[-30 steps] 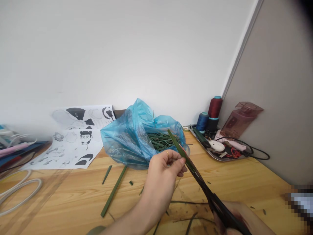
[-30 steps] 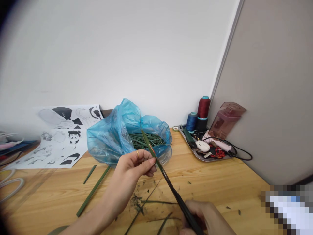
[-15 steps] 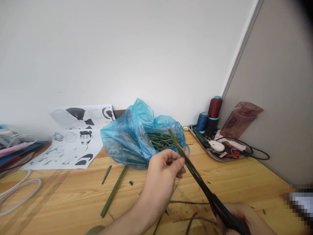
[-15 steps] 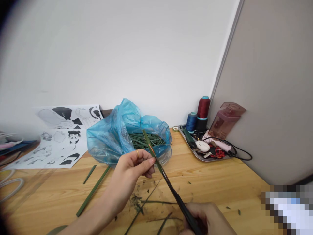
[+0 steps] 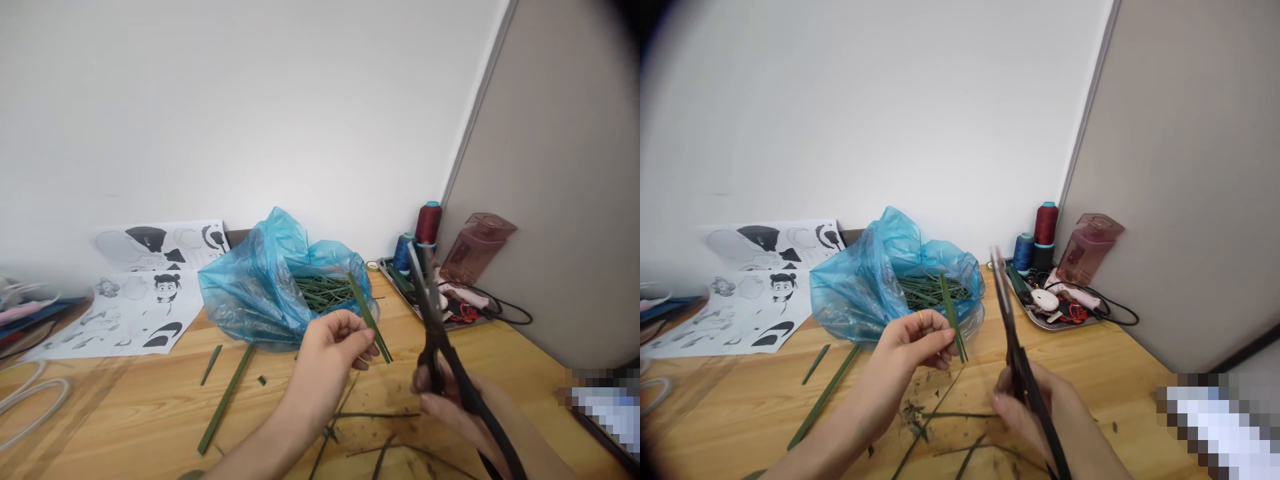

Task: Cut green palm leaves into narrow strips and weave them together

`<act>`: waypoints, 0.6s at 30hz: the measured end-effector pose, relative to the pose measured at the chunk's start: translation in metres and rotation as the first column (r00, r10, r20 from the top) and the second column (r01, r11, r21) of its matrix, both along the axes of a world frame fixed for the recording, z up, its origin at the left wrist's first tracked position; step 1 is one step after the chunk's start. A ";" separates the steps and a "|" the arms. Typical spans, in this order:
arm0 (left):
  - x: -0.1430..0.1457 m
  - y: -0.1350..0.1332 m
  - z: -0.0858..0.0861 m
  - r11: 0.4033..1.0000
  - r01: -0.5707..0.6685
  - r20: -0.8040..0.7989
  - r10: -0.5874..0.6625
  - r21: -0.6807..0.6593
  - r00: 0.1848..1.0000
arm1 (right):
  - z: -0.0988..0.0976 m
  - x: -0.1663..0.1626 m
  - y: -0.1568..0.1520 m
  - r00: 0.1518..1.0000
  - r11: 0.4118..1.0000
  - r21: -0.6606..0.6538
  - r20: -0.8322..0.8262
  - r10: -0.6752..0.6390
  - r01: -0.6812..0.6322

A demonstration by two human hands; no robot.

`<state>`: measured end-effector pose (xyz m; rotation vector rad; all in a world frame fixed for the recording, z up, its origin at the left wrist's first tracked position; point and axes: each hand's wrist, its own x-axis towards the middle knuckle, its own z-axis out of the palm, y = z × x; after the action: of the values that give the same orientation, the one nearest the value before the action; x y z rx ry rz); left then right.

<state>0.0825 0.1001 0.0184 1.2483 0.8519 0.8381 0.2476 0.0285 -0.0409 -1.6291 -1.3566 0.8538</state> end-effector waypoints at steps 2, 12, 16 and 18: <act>0.002 -0.002 -0.002 0.999 0.045 -0.023 -0.045 0.008 0.999 | 0.010 -0.002 0.011 0.999 0.997 0.066 -0.040 0.032 -0.029; 0.002 -0.001 -0.003 0.997 0.070 -0.099 -0.068 0.015 0.993 | 0.043 -0.017 0.032 0.985 0.976 0.137 0.056 0.163 -0.169; 0.001 0.000 -0.001 0.989 0.116 -0.037 -0.120 -0.091 0.992 | 0.046 -0.019 0.035 0.989 0.972 0.184 0.048 0.141 -0.148; 0.001 -0.001 0.001 0.979 0.142 -0.016 -0.146 -0.143 0.989 | 0.044 -0.014 0.042 0.996 0.972 0.219 0.037 0.083 -0.089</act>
<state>0.0837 0.0990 0.0192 1.1826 0.8176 0.6353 0.2334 0.0706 0.0033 -1.4239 -1.4942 0.7047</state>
